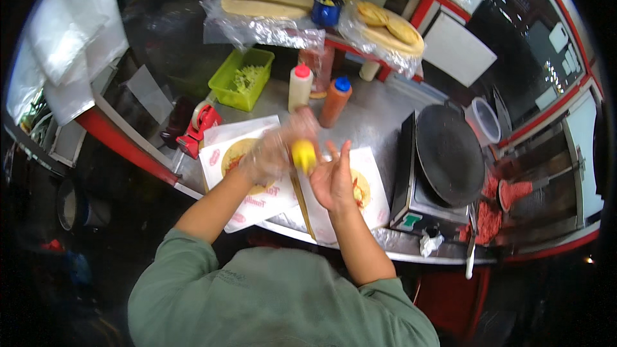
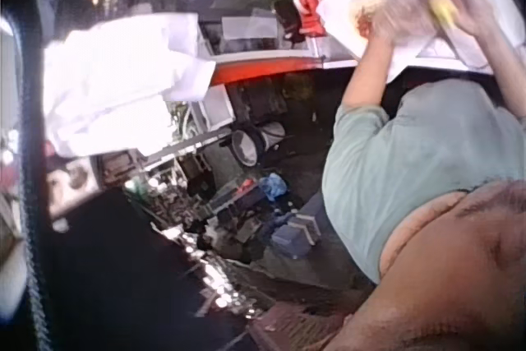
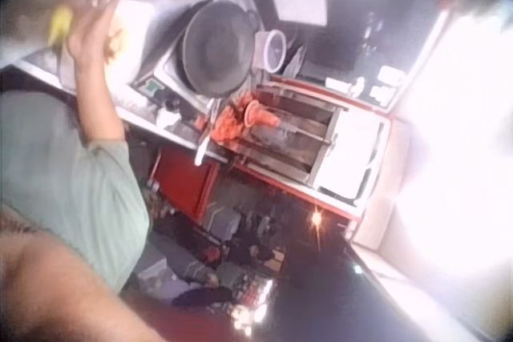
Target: The person cooks shredded meat on a flat griddle, then assembles two tacos by placing lettuce, meat, and sauces onto tortillas. The tacos are wrapped in paper and placed on a tray. The person then prepares two additional tortillas with sauce and lettuce.
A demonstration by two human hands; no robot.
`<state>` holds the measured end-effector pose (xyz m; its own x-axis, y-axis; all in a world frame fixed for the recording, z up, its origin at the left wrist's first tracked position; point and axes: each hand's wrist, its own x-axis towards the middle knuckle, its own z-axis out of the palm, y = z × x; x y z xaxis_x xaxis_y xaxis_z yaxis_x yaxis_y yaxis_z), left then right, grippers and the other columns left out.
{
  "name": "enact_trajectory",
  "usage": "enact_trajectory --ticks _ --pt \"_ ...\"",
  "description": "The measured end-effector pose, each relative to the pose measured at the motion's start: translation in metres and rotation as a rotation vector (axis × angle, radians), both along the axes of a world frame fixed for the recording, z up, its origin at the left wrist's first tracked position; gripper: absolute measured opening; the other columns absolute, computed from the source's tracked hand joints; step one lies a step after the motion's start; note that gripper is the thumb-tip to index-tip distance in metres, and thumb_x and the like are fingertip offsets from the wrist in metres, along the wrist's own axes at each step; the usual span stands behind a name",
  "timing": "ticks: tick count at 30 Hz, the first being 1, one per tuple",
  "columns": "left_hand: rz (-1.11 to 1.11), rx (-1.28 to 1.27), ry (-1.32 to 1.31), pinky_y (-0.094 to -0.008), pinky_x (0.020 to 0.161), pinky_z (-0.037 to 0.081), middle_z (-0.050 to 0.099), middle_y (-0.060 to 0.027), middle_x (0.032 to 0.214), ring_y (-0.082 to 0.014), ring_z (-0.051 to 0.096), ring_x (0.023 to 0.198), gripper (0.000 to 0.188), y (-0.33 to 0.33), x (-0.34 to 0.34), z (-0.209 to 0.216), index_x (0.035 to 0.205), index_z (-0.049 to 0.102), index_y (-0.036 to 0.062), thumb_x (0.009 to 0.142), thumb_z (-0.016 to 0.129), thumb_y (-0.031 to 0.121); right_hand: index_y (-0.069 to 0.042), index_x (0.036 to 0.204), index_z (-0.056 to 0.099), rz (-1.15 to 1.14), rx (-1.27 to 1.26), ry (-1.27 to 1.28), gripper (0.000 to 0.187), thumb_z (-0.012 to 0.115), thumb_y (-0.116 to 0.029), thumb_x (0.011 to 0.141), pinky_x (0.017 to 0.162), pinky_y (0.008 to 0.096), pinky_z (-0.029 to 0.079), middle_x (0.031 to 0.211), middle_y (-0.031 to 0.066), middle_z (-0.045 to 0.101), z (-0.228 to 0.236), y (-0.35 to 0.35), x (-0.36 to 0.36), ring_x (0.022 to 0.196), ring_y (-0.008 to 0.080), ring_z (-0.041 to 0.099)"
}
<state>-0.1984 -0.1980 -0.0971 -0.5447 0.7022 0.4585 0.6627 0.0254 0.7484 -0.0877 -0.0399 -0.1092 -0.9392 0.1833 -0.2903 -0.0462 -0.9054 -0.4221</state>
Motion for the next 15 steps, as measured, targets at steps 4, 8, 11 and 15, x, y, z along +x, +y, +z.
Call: enact_trajectory --ticks 4,8,11,15 --pt "-0.407 -0.097 0.360 -0.0654 0.125 0.017 0.033 -0.0090 0.169 -0.0334 0.022 0.159 0.093 -0.057 0.118 0.007 0.158 0.042 0.0330 0.078 0.084 0.054 0.000 0.132 0.053 -0.260 0.865 0.207 0.053 0.072 -0.035 0.097 0.101 0.0421 0.053 0.118 0.0181 0.067 0.018 0.028 0.086 0.108 0.0290 0.068" --pt "-0.267 -0.168 -0.282 -0.0497 0.116 0.042 0.061 -0.0153 0.146 -0.0338 0.056 0.138 0.055 -0.095 0.137 -0.008 0.141 0.062 0.0128 0.094 0.075 0.039 0.004 0.115 0.062 -0.761 1.139 0.080 0.034 0.080 -0.005 0.088 0.089 0.0361 0.057 0.109 0.0159 0.070 -0.001 0.080 0.109 0.094 0.0240 0.071" --pt "-0.230 -0.300 -0.228 -0.0403 0.101 0.053 0.073 -0.0158 0.125 -0.0315 0.069 0.113 0.037 -0.094 0.139 -0.032 0.128 0.069 0.0034 0.100 0.068 0.029 0.003 0.108 0.066 -0.679 1.062 -0.137 0.026 0.081 -0.003 0.088 0.092 0.0347 0.055 0.102 0.0112 0.073 -0.003 0.079 0.093 0.099 0.0219 0.072" --pt "-0.443 -0.244 -0.049 -0.0434 0.100 0.052 0.073 -0.0146 0.120 -0.0328 0.068 0.113 0.033 -0.090 0.137 -0.028 0.129 0.068 0.0070 0.101 0.068 0.024 0.003 0.120 0.064 -0.777 1.086 0.065 0.038 0.083 -0.004 0.088 0.097 0.0332 0.052 0.110 0.0123 0.075 -0.009 0.061 0.042 0.100 0.0189 0.071"
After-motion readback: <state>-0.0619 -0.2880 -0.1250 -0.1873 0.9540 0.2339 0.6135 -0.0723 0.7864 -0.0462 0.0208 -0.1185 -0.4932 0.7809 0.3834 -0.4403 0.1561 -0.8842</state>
